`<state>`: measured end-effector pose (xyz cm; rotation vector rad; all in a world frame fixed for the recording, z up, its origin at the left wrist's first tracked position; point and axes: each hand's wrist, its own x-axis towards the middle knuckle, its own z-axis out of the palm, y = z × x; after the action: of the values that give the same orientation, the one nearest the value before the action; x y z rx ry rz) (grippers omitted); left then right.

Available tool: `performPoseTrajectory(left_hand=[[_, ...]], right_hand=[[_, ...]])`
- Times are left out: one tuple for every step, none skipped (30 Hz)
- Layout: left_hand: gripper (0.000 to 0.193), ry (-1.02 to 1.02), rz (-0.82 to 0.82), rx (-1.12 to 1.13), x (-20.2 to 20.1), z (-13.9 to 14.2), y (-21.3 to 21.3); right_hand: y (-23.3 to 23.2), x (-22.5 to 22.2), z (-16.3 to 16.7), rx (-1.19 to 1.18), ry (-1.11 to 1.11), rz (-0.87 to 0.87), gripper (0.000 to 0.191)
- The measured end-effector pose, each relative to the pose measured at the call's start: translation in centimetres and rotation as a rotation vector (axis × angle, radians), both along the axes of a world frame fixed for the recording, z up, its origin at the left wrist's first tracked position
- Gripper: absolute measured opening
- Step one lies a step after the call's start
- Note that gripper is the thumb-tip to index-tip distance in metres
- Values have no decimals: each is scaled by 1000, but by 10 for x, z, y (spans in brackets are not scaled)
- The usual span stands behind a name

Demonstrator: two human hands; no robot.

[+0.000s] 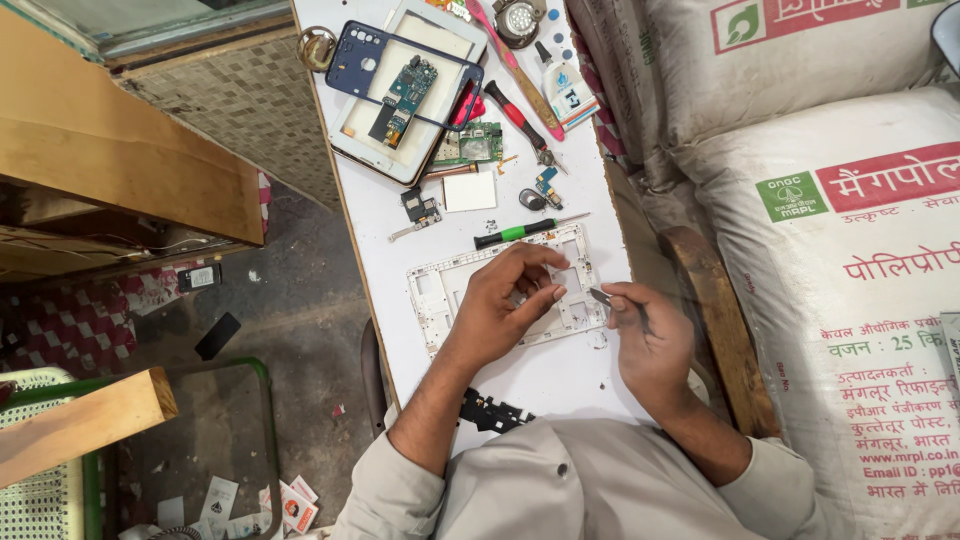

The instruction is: The person works at a repair bench, holding a white phone mid-frame steady with one hand while prying at its edge with a small tool in the other hand. They then lift the frame, work along its edges, and finally manipulate a black plastic phone component with both hands.

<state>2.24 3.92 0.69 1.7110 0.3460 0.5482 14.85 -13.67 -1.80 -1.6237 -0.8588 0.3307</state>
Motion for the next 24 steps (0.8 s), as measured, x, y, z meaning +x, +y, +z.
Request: performPoseTrajectory(left_hand=[[17,2,7,21,0,-1,0],[11,11,-1,23,0,-1,0],[15,21,-9,25,0,-2,1],[24,29,-16,28,0,-2,1],[25,30,-15,29,1,-2,1],[26,31,-13,31,1,-2,1],[27,32,-12,32,1,-1,0],[25,26,-10,33,1,0,0],[23,19,-7,34,2,1,0],[22,13,-5,36,1,3,0],[18,-16,9,5,3,5,0],[15,-45,25,-28,4,7,-1],[12,-74,43,-61,5,9,-2],[11,-104,53,-56,4,11,-2],[10,-132,62,-51,1,13,-3],[9,-160,69,-47,-1,16,-5],[8,-166,81,-22,-5,19,-6],[7,-177,92,8,-10,22,-6],[6,-189,104,40,-13,26,-3],[6,-149,170,189,-15,28,-1],[8,-105,233,335,-18,30,0],[10,-58,294,480,-21,31,1],[15,2,321,551,-24,32,1],[21,62,349,623,-29,33,1]], right_hand=[[0,0,0,-2,2,-3,23],[0,0,0,-5,5,-6,23],[0,1,-1,-4,6,-5,23],[-1,1,-1,-3,7,-5,23],[-1,1,-1,-3,9,-4,24],[-1,1,-1,-10,13,-13,24],[0,1,-2,-18,18,-22,24],[0,1,-2,-26,23,-31,24],[0,1,-2,-15,45,-26,23],[1,1,-1,-2,68,-21,22],[3,1,-1,11,89,-17,21],[4,0,0,30,75,-14,18],[4,-1,2,47,61,-7,15],[6,-1,4,64,47,-1,12],[6,-1,6,48,22,-8,12],[5,-1,10,31,-3,-19,11],[5,-1,14,15,-29,-30,11],[5,0,17,2,-86,-44,12],[6,1,22,-11,-144,-56,12],[5,2,26,-27,-199,-67,13],[6,3,30,-48,-225,-73,14],[7,6,34,-71,-251,-80,15],[9,8,37,-93,-276,-86,16],[12,9,40,-96,-292,-76,18]])
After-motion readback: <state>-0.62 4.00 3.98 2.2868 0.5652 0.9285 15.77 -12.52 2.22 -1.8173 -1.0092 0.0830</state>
